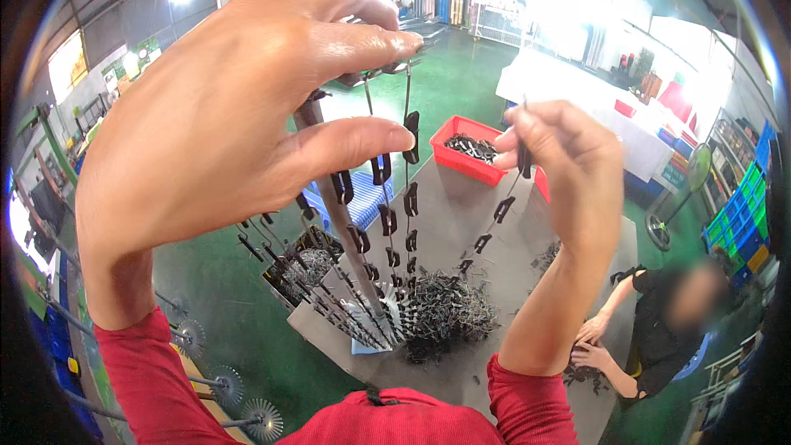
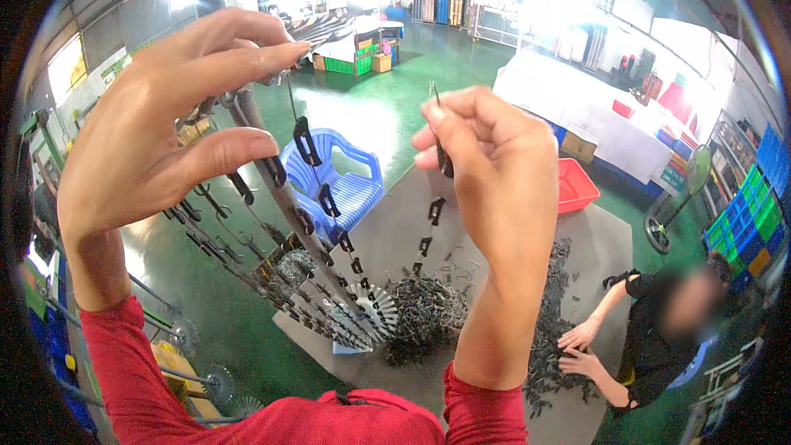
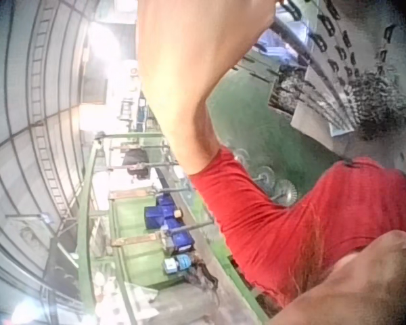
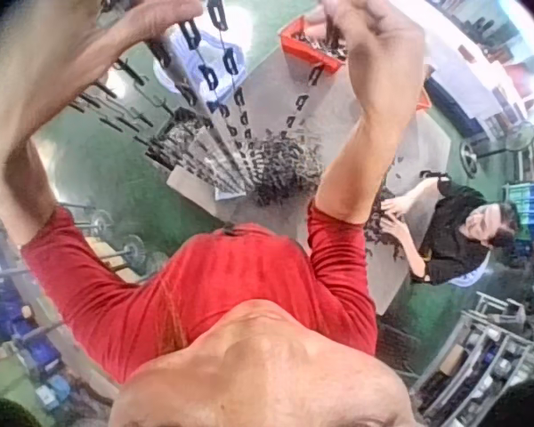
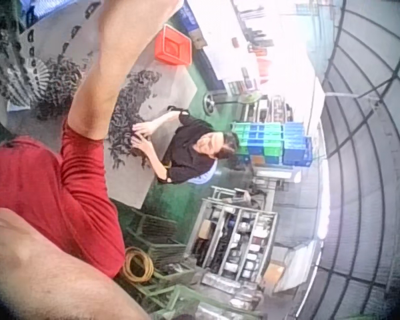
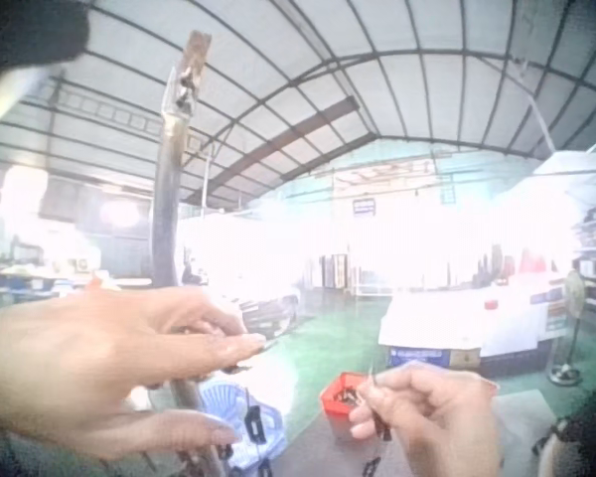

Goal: The person hangs small metal parts onto a large cylindrical rack. The person selects the metal parts from a pile on the table and hooks them onto the vertical rods of the rack one by one.

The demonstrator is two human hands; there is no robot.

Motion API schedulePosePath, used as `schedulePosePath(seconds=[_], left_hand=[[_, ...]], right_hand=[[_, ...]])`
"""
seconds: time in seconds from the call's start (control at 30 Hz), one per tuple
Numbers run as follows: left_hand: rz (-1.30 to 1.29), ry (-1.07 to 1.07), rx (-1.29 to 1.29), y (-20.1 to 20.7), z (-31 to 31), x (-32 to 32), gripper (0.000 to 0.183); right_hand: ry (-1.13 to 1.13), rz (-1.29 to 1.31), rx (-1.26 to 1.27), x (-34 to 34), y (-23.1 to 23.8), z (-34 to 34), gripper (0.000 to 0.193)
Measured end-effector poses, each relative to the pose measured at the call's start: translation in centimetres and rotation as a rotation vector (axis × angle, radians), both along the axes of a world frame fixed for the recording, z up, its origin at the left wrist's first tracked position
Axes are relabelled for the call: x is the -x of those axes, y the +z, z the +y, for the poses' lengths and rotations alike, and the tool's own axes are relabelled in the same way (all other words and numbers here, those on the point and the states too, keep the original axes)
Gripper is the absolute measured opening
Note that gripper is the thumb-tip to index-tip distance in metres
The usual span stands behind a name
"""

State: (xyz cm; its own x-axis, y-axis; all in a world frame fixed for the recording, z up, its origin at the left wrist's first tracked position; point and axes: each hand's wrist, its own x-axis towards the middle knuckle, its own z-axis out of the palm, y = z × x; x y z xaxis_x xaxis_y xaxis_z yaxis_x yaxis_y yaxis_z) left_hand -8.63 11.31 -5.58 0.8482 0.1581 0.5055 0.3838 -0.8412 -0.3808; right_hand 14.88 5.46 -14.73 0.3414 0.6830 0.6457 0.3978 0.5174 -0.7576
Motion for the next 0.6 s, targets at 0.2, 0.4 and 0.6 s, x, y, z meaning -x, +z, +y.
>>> schedulePosePath(seconds=[0.2,0.4,0.6], left_hand=[[0.062,0.004,-0.014,1.4,0.1,1.2,0.071],[0.121,-0.19,0.263,1.9,1.0,2.1,0.072],[0.094,-0.259,0.216,1.2,0.8,1.8,0.061]], right_hand=[[-0.197,-0.554,0.175,0.3,-0.9,0.2,0.035],[0.224,-0.089,-0.145,5.3,-0.1,1.1,0.022],[0.263,-0.008,-0.114,6.7,1.2,0.7,0.018]])
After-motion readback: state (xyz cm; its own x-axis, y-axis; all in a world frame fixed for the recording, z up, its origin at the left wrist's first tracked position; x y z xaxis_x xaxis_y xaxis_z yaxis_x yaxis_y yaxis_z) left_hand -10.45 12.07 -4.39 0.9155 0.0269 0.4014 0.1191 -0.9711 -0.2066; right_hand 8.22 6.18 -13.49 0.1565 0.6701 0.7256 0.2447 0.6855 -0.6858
